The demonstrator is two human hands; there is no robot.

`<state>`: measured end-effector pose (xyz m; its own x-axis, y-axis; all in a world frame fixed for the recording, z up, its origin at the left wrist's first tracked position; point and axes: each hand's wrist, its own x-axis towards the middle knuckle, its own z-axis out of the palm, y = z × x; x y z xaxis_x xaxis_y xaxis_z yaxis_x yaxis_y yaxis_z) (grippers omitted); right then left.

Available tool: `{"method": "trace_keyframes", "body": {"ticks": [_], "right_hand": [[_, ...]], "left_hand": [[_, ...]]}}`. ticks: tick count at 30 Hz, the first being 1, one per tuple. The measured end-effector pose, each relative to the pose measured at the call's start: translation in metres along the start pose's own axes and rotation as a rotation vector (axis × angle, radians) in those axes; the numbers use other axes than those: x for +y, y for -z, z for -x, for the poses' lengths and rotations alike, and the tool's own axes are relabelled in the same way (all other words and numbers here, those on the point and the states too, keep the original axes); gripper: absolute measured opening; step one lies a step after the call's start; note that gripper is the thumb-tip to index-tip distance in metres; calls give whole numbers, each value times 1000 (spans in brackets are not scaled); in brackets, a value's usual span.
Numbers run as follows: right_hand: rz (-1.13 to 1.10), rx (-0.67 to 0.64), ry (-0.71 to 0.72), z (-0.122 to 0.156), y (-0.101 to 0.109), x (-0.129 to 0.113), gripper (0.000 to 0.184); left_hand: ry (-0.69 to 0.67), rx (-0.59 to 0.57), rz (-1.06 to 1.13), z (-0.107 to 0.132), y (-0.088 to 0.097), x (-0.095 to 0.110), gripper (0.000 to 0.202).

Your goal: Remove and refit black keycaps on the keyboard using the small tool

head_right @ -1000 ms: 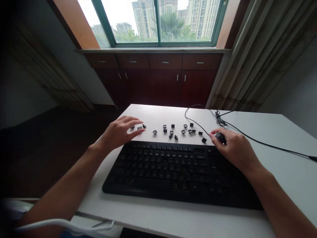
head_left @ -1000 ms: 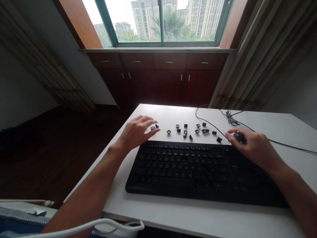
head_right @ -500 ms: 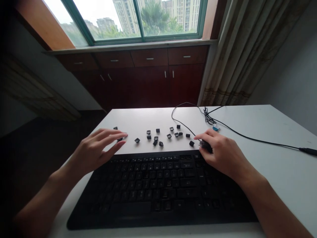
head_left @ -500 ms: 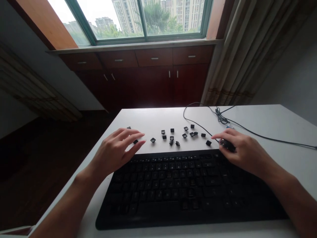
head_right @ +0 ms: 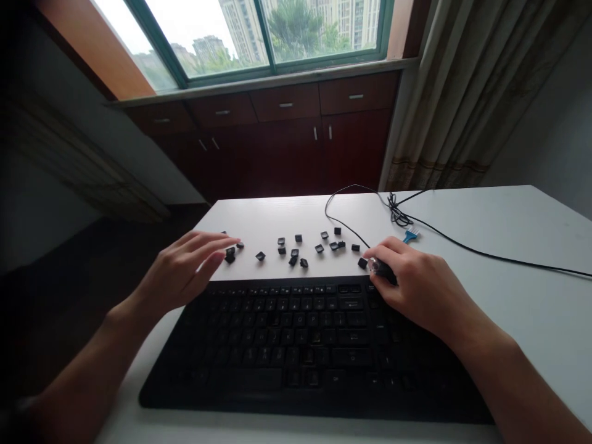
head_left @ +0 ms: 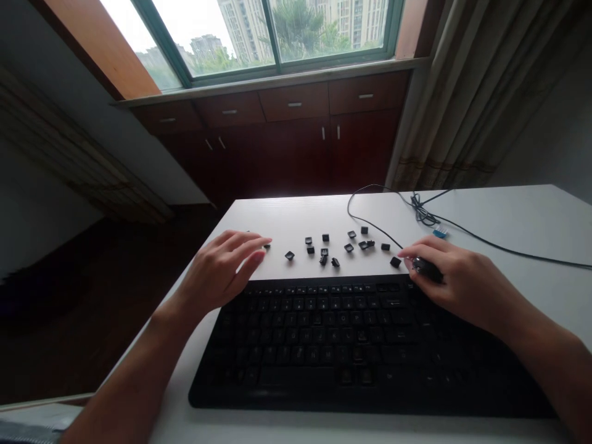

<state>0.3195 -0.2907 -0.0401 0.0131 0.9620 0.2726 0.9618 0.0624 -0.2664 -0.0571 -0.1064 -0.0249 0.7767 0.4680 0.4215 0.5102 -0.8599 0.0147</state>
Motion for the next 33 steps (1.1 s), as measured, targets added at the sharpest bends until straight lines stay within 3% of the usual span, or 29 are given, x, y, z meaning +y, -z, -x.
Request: {"method": "trace_keyframes", "body": {"ticks": [3,5,9,13,19,26,33], "right_hand": [[26,28,8,2,-3,5,26],[57,61,8,4,-5,10,26],[85,103,17,5,-9,16,28],[89,98,19,7,-12,18,29],[130,98,15,9,-14,21,29],[140,91,37,9,-18,28,30],[162,136,21,9,-18,27,31]], "left_hand": [[231,93,-93,4,-1,-14,37],[359,80,-168,7,-3,-24,39],[439,28,-210,14,-7,-38,36],[396,-5,-172,17,-4,-38,32],[115,-65,-19,16,4,-36,33],[1,-163,53,15,5,-36,27],[24,-136,124,15,5,-34,14]]}}
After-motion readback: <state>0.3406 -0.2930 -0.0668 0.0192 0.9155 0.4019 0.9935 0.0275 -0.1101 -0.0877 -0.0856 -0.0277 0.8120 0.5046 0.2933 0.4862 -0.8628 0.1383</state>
